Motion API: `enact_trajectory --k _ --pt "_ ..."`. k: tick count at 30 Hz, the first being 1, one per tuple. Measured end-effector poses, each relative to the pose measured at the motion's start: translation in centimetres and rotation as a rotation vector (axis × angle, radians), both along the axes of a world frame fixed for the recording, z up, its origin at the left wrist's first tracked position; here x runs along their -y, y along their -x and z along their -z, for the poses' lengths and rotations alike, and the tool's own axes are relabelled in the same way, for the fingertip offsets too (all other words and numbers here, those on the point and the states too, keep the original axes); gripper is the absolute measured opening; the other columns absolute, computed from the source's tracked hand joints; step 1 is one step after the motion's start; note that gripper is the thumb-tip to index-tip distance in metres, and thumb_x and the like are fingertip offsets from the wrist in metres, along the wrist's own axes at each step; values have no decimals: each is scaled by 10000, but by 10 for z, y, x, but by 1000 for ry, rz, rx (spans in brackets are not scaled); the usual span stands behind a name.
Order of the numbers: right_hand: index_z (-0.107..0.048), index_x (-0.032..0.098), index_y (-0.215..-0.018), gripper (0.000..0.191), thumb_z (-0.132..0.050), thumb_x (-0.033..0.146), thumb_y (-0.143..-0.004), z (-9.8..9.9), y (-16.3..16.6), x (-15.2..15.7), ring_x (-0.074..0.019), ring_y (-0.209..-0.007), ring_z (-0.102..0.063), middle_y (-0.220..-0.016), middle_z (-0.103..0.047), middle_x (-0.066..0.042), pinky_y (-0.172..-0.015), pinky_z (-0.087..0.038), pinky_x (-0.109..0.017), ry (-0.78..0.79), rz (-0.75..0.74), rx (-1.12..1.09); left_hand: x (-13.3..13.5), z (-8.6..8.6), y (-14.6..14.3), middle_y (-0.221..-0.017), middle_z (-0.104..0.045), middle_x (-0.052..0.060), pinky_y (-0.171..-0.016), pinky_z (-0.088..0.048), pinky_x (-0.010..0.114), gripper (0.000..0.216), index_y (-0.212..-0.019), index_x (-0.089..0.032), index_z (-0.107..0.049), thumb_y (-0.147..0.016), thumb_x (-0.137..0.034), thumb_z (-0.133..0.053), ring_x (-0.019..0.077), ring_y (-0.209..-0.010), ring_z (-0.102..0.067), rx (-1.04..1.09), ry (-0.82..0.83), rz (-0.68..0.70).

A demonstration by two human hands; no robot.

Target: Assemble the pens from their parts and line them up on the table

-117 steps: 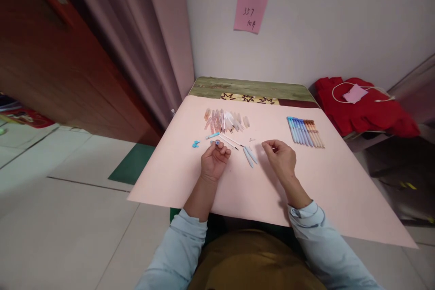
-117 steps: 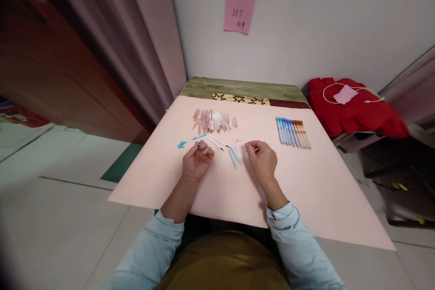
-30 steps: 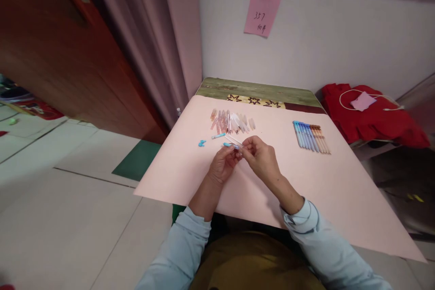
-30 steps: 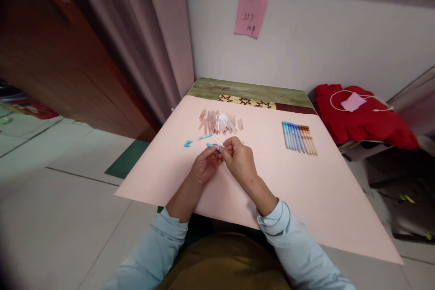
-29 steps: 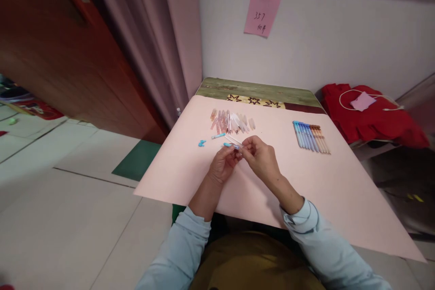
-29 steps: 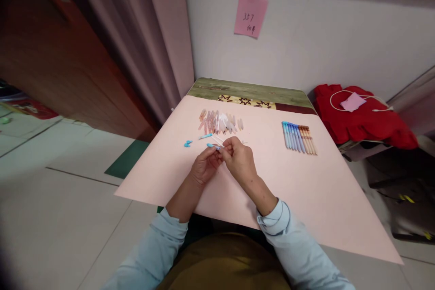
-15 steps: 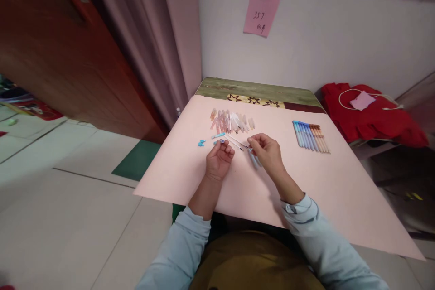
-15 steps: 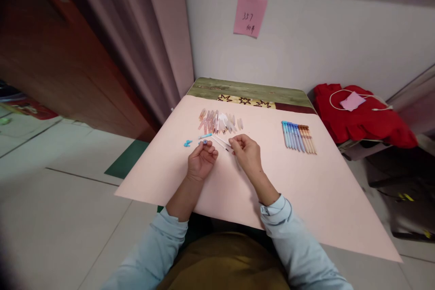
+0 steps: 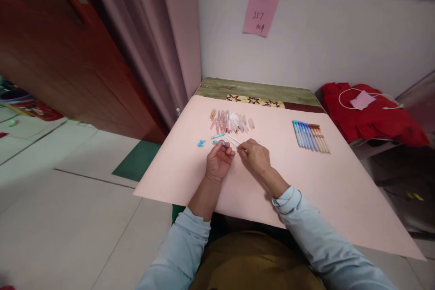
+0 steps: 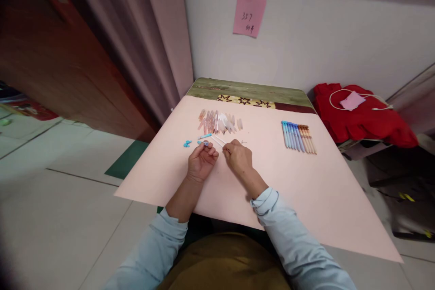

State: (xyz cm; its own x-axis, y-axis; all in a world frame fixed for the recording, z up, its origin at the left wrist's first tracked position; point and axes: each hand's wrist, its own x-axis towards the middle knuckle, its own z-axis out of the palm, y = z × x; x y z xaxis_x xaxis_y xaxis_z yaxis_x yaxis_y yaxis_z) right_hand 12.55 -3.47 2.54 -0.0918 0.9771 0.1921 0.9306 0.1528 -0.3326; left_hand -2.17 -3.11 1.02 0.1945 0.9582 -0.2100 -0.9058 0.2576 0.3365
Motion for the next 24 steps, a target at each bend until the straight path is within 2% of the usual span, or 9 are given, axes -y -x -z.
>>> enact_trajectory --k 7,11,14,19,22,24 --pt "-722 280 -974 223 -504 314 -945 2 5 -9 -145 -770 -622 -979 -663 -21 -585 -326 -260 59 6 159 0 2 -1 -752 -623 30 -604 -451 252 102 -797 -144 -637 -867 -172 -568 90 -584 -516 7 -38 18" --pt "-706 239 -962 222 -499 316 -945 0 8 -6 -156 -713 -615 -952 -661 -39 -579 -328 -267 55 31 173 1 3 -1 -768 -658 36 -599 -460 249 93 -830 -139 -658 -865 -167 -576 89 -578 -525 5 -26 32" --pt "-685 224 -944 192 -508 299 -939 0 7 2 -151 -727 -613 -949 -660 -32 -595 -354 -263 -45 55 29 2 1 -2 -811 -694 50 -598 -472 243 95 -838 -133 -669 -865 -166 -585 85 -577 -532 -24 2 40" --pt "-664 201 -916 174 -513 285 -935 1 2 18 -128 -727 -600 -908 -660 -31 -669 -432 -244 -315 61 -331 3 -1 -4 -859 -710 53 -632 -503 236 77 -871 -134 -679 -858 -173 -614 90 -626 -574 -69 -1 88" --pt "-669 202 -916 205 -487 288 -957 0 2 23 -140 -799 -619 -893 -672 -47 -706 -467 -242 -449 9 -421 3 0 -6 -904 -706 57 -687 -528 244 70 -880 -132 -684 -838 -180 -653 100 -693 -607 -103 -50 113" --pt "-680 209 -926 224 -475 288 -971 0 4 26 -147 -856 -634 -903 -685 -56 -735 -482 -242 -481 -20 -418 3 2 -8 -919 -701 63 -707 -532 239 78 -881 -125 -689 -824 -176 -674 99 -711 -615 -131 -82 123"
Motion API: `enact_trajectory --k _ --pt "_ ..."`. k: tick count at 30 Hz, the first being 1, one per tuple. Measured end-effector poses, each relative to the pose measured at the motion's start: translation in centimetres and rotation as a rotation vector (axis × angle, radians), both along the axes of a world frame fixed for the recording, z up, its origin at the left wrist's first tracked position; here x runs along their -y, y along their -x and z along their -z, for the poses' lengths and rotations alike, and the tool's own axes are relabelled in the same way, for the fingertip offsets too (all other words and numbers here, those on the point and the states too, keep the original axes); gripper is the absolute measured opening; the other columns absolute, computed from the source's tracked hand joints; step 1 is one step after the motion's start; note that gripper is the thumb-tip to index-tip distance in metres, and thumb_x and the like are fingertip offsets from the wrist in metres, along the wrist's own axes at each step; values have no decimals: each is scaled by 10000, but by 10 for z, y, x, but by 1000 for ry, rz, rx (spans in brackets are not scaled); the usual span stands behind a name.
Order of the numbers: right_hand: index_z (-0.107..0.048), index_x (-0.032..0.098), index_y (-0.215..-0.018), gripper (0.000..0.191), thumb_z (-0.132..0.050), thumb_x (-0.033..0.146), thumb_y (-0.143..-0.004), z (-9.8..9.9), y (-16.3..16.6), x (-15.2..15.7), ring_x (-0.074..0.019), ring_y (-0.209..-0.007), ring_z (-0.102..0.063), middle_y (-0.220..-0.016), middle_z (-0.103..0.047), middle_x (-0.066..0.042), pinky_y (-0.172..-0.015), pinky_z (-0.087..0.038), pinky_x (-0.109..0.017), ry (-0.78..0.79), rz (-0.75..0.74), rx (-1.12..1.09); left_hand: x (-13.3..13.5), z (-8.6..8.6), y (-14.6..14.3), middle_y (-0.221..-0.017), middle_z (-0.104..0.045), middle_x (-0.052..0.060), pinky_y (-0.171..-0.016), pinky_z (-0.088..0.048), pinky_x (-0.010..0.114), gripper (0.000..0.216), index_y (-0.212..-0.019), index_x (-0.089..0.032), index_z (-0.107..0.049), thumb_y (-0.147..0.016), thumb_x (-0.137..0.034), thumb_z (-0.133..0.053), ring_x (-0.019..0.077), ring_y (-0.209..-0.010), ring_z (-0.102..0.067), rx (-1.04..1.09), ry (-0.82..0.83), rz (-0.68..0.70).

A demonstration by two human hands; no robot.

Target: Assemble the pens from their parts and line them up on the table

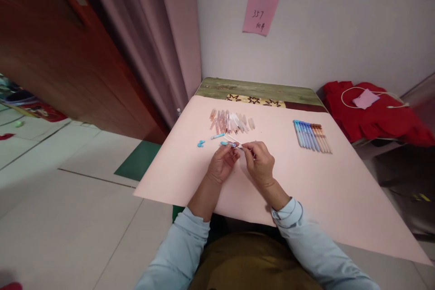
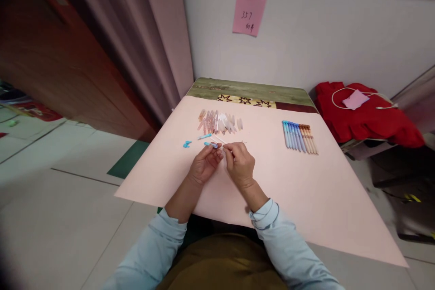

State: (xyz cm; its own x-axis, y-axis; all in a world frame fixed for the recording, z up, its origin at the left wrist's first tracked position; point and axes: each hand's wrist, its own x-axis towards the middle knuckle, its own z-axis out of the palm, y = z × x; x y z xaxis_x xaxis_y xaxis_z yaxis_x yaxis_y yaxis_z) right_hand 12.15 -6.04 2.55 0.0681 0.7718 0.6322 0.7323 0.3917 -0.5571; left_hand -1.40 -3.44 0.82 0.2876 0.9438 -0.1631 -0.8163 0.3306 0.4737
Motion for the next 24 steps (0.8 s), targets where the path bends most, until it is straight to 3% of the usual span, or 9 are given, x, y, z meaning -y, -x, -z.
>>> enact_trajectory --k 10,24 --pt "-734 221 -1011 263 -484 297 -989 5 -2 2 -139 -846 -655 -905 -706 -57 -751 -481 -227 2 22 128 0 -1 -6 -786 -678 47 -724 -507 230 111 -844 -89 -701 -763 -155 -742 92 -685 -615 -116 -59 15" --pt "-740 222 -989 246 -503 291 -979 8 -5 2 -135 -843 -658 -906 -711 -53 -757 -487 -231 -18 15 95 0 3 -6 -737 -673 48 -762 -491 251 101 -804 -96 -694 -786 -190 -728 109 -694 -621 -145 -98 69"
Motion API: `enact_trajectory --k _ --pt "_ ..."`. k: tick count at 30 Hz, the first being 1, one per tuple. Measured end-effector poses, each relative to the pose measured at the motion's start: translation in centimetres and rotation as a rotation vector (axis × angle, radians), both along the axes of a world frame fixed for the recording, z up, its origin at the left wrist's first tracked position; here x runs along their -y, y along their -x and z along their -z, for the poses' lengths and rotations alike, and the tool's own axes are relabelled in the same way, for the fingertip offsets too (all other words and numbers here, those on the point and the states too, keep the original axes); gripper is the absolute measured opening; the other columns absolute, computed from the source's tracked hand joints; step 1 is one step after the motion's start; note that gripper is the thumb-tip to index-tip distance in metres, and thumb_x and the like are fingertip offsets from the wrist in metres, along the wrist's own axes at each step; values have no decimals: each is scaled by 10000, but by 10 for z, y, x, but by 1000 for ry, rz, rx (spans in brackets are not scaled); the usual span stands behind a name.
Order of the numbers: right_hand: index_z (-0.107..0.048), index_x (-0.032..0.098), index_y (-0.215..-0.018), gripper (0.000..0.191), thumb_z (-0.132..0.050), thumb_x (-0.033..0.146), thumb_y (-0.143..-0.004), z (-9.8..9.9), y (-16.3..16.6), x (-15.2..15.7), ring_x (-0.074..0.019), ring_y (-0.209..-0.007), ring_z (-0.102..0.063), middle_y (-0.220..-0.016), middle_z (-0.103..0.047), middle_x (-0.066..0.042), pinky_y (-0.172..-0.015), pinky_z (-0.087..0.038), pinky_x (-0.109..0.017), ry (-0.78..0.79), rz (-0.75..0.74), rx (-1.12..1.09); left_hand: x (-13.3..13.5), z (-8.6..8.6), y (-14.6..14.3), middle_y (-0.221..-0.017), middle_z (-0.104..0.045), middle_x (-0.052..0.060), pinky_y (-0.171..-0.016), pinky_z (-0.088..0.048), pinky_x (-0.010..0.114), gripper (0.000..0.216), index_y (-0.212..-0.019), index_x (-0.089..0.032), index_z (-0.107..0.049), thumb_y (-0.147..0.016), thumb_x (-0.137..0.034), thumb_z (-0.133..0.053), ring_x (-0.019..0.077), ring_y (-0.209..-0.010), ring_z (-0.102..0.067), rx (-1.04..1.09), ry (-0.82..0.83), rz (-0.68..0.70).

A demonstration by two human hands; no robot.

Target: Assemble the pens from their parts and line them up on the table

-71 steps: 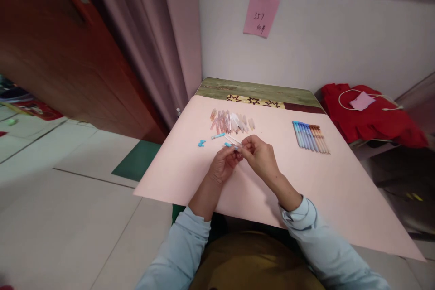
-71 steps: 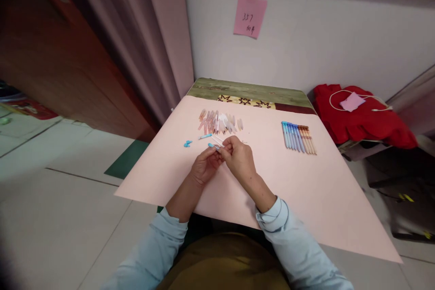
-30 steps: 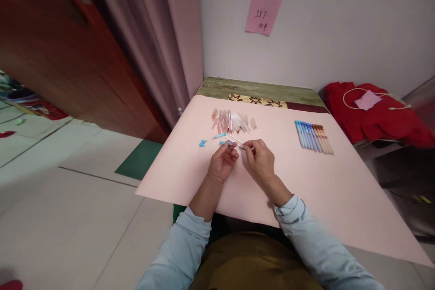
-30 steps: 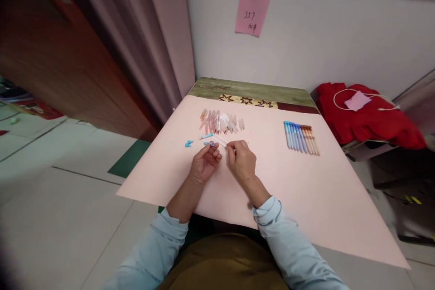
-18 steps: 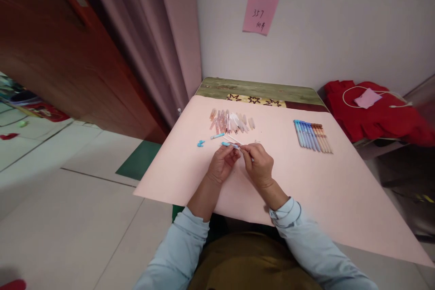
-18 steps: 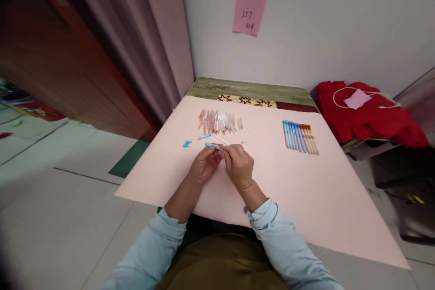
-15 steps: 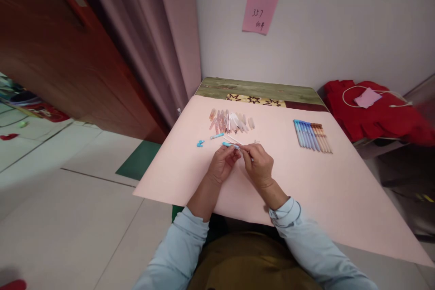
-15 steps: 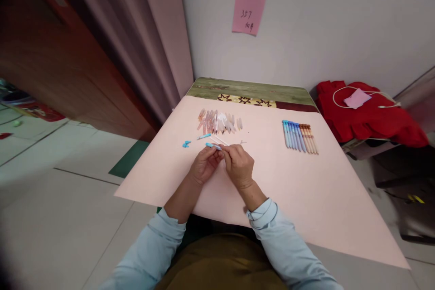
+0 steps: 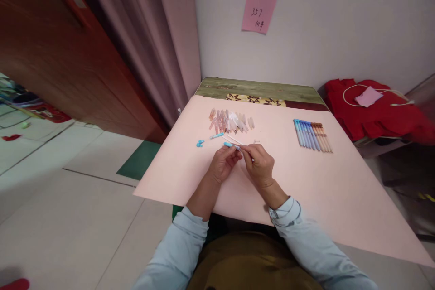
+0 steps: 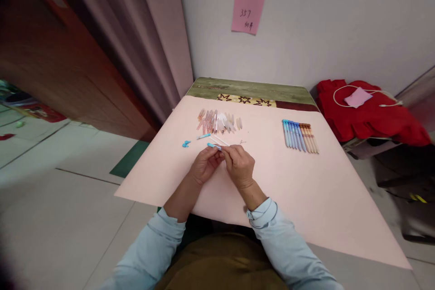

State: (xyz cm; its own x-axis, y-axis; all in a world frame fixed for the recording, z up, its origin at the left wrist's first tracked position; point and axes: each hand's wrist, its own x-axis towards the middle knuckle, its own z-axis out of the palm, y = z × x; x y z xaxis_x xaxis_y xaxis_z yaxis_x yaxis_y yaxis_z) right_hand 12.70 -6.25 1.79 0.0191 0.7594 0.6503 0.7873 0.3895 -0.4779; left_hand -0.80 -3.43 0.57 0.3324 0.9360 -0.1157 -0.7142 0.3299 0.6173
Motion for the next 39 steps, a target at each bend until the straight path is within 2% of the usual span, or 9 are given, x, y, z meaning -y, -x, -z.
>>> enact_trajectory --k 4,9,15,21,30,32,36,39 --pt "-742 225 -987 235 -515 285 -971 1 1 1 -138 -855 -662 -921 -711 -56 -774 -498 -236 -32 -3 4 1 0 0 -748 -675 50 -764 -491 261 108 -788 -98 -685 -771 -187 -744 117 -707 -625 17 21 -1" --pt "-746 232 -1003 244 -509 284 -969 3 2 1 -146 -881 -665 -951 -708 -66 -796 -513 -248 1 2 1 1 0 1 -777 -682 61 -773 -489 275 111 -791 -96 -689 -774 -191 -743 126 -723 -629 25 17 24" --pt "-748 226 -973 216 -550 312 -956 5 2 -1 -139 -839 -668 -910 -711 -57 -774 -527 -246 -56 -27 -122 0 1 1 -761 -682 65 -774 -489 283 134 -813 -94 -698 -789 -221 -734 131 -710 -630 17 -16 60" --pt "-744 212 -942 228 -598 385 -919 7 -1 -2 -151 -788 -653 -901 -699 -66 -685 -535 -258 0 -24 -211 1 1 2 -877 -709 92 -808 -505 314 165 -890 -99 -705 -779 -215 -744 163 -793 -661 17 3 73" --pt "-739 217 -918 231 -595 397 -921 6 0 -1 -151 -768 -650 -875 -698 -58 -684 -532 -262 22 -33 -227 1 3 3 -853 -702 83 -808 -507 314 126 -859 -99 -694 -780 -190 -732 152 -760 -656 45 39 70" --pt "-735 215 -911 234 -579 387 -932 3 -2 0 -157 -793 -654 -871 -698 -58 -705 -532 -269 -1 -32 -227 0 2 5 -842 -691 68 -782 -510 303 98 -853 -109 -683 -804 -192 -706 128 -715 -632 91 82 40" --pt "-724 205 -914 239 -548 364 -945 -4 -15 0 -169 -822 -644 -891 -694 -66 -711 -519 -284 -45 82 -270 -2 -1 8 -808 -653 15 -685 -492 248 74 -826 -150 -651 -868 -208 -632 71 -618 -550 250 134 -137" --pt "-718 181 -909 248 -546 357 -941 -7 -31 1 -161 -769 -617 -874 -683 -68 -664 -490 -274 -71 193 -330 -3 -4 9 -786 -637 17 -647 -478 247 82 -825 -153 -643 -875 -213 -617 75 -601 -532 231 148 -142"
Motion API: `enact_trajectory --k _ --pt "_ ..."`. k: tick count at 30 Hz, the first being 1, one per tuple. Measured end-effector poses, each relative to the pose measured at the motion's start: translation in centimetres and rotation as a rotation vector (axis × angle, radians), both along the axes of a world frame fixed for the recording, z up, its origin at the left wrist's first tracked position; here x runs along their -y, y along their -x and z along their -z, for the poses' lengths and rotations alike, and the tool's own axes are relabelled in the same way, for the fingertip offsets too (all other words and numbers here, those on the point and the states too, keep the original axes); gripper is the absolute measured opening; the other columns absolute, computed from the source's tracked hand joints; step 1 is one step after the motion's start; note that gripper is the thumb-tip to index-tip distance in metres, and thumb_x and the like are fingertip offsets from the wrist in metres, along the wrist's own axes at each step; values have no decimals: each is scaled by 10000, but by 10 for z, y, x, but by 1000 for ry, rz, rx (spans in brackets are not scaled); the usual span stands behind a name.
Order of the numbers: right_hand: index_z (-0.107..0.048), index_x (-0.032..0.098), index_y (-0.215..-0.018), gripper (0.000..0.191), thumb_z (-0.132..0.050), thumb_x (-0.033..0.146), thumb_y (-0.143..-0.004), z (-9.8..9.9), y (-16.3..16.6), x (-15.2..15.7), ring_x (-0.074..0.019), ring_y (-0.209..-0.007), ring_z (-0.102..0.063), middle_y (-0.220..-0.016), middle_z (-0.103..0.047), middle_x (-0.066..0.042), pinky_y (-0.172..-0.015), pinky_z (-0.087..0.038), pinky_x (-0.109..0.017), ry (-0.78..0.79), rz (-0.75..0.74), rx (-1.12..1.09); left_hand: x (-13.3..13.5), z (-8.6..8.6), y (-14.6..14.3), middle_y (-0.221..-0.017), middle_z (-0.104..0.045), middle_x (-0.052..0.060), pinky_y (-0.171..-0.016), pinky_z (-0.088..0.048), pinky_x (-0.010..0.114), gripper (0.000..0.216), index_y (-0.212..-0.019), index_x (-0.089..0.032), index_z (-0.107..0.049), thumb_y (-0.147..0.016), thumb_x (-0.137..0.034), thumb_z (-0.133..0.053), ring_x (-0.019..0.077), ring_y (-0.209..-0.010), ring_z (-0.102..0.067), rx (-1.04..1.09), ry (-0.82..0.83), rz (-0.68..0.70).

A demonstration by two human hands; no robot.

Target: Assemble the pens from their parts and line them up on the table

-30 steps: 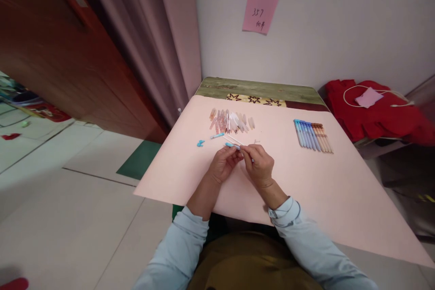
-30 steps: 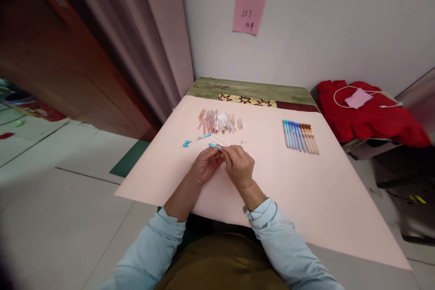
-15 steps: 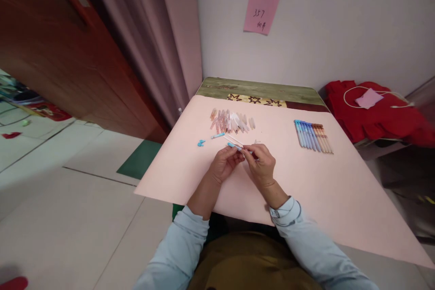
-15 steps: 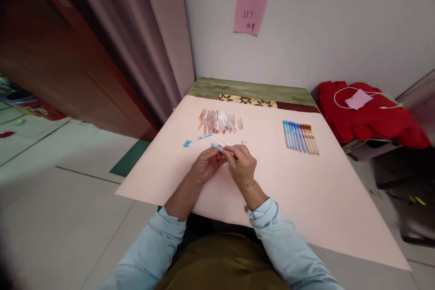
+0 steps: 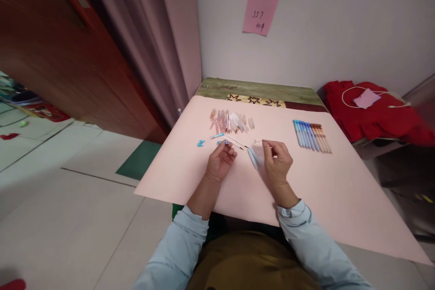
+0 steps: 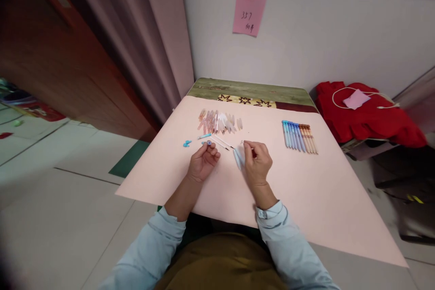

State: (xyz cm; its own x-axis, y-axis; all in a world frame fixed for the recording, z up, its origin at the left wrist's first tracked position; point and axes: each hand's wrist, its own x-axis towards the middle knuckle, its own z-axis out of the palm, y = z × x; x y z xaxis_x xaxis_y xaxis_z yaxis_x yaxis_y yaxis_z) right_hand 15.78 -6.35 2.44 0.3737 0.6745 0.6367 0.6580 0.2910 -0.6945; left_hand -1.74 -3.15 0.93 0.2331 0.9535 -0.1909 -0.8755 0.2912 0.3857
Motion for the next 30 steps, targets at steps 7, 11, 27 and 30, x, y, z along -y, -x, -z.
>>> enact_trajectory --k 7,11,27,30 --pt "-734 192 -848 240 -570 360 -896 5 -18 12 -127 -635 -565 -833 -677 -28 -619 -407 -260 261 54 99 -1 2 0 -865 -694 44 -666 -496 256 64 -876 -145 -656 -863 -194 -617 94 -640 -580 -15 24 13" --pt "-742 230 -847 190 -587 338 -872 7 -11 19 -122 -669 -572 -866 -683 -6 -598 -331 -256 455 50 242 -1 3 1 -906 -711 61 -671 -507 258 72 -894 -137 -657 -850 -180 -619 100 -650 -596 -35 25 31" --pt "-737 221 -868 186 -587 333 -876 15 -6 18 -121 -674 -554 -890 -669 -15 -563 -255 -256 603 47 392 0 3 -2 -844 -674 43 -671 -498 256 64 -860 -134 -643 -829 -190 -651 91 -639 -584 -78 -14 47" --pt "-736 220 -876 197 -584 346 -880 16 -7 19 -120 -674 -556 -900 -668 -18 -565 -262 -253 599 49 386 0 4 -1 -830 -658 39 -667 -493 254 57 -870 -137 -643 -843 -185 -628 93 -645 -579 -44 -20 38"
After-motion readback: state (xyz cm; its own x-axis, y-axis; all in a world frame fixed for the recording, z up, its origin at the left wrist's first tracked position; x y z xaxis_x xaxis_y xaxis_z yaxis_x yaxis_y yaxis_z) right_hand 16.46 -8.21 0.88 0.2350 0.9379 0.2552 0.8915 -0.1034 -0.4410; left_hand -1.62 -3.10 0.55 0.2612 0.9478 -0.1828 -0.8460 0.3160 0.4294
